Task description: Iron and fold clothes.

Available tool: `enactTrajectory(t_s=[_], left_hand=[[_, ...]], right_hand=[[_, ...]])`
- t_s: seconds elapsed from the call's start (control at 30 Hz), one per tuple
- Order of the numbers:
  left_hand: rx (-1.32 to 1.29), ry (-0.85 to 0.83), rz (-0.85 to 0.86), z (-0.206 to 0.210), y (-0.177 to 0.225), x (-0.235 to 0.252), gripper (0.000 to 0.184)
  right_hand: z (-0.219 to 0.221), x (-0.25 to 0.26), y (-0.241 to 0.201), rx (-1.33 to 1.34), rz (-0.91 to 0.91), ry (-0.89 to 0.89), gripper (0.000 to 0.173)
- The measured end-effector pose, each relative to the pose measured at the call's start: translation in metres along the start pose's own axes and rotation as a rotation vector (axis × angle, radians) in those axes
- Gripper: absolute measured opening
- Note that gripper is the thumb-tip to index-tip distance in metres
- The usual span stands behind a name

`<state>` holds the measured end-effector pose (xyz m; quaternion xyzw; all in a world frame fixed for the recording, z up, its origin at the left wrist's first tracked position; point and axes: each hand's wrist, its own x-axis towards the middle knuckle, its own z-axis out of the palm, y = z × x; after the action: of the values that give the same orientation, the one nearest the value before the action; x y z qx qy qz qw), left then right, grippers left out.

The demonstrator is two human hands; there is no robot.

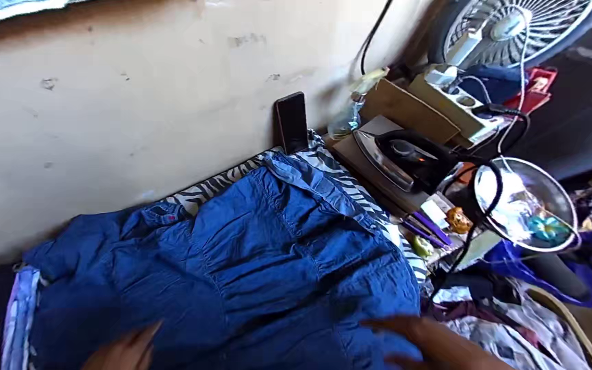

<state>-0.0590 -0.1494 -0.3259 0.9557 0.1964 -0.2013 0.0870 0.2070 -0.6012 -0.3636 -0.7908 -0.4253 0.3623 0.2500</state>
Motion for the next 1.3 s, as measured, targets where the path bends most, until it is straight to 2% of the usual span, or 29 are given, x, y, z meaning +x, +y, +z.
enactTrajectory(t_s=[0.07,0.1,0.13,0.2,0.27,0.33,0.37,0.43,0.5,0.57,0.67,0.73,0.83,0.9,0.97,1.03,1.07,1.13,1.17,1.23,1.27,1.3], left_hand=[[0.042,0.361,0.210,-0.021,0.085,0.073,0.034],[0.056,0.466,0.319,-0.027,0.128,0.110,0.034],[0.062,0.495,0.419,-0.030,0.168,0.146,0.038],[0.094,0.415,0.576,-0.034,0.237,0.212,0.054],[0.217,0.170,0.591,-0.046,0.283,0.268,0.064],[0.291,0.023,0.542,-0.067,0.304,0.311,0.049],[0.315,0.006,0.509,-0.082,0.309,0.326,0.040],[0.336,0.139,0.476,-0.105,0.309,0.353,0.029],[0.301,0.275,0.433,-0.121,0.308,0.373,0.026],[0.249,0.308,0.371,-0.124,0.312,0.379,0.028],[0.181,0.304,0.331,-0.101,0.316,0.385,0.029],[0.136,0.268,0.386,-0.084,0.311,0.392,0.034],[0.028,0.242,0.588,-0.080,0.291,0.396,0.049],[-0.123,0.304,0.700,-0.092,0.277,0.380,0.049],[-0.242,0.483,0.740,-0.103,0.261,0.358,0.038],[-0.260,0.664,0.742,-0.097,0.235,0.334,0.032],[-0.217,0.684,0.740,-0.085,0.218,0.320,0.034],[-0.074,0.625,0.712,-0.050,0.172,0.289,0.037],[-0.029,0.625,0.680,-0.035,0.147,0.275,0.036],[-0.076,0.670,0.528,-0.013,0.092,0.240,0.036],[-0.141,0.678,0.426,-0.002,0.065,0.214,0.036],[-0.194,0.704,0.333,0.007,0.040,0.188,0.038]], right_hand=[[-0.006,0.034,0.021,-0.004,-0.069,0.508,0.029],[-0.007,0.055,0.032,-0.023,-0.061,0.745,0.028],[-0.009,0.074,0.043,-0.030,-0.018,0.915,0.032],[-0.004,0.102,0.067,-0.026,0.107,1.093,0.048],[0.008,0.118,0.086,-0.022,0.234,1.160,0.060],[0.017,0.124,0.093,-0.090,0.296,1.216,0.052],[0.019,0.126,0.094,-0.116,0.311,1.240,0.044],[0.022,0.129,0.092,-0.153,0.372,1.280,0.035],[0.020,0.133,0.089,-0.157,0.441,1.291,0.032],[0.018,0.136,0.087,-0.163,0.485,1.290,0.026],[0.018,0.138,0.085,-0.174,0.500,1.315,0.028],[0.019,0.137,0.085,-0.205,0.470,1.362,0.030],[0.019,0.136,0.087,-0.250,0.479,1.348,0.034],[0.017,0.133,0.079,-0.256,0.430,1.349,0.035],[0.009,0.132,0.060,-0.251,0.201,1.322,0.029],[0.009,0.144,0.044,-0.295,-0.060,1.094,0.033],[0.012,0.155,0.048,-0.344,-0.094,0.947,0.043],[0.008,0.172,0.071,-0.375,-0.008,0.781,0.057],[-0.009,0.174,0.077,-0.348,0.024,0.814,0.051],[-0.069,0.162,0.072,-0.347,0.027,0.979,0.027],[-0.098,0.150,0.071,-0.386,0.059,1.033,0.026],[-0.127,0.140,0.072,-0.429,0.130,1.046,0.034]])
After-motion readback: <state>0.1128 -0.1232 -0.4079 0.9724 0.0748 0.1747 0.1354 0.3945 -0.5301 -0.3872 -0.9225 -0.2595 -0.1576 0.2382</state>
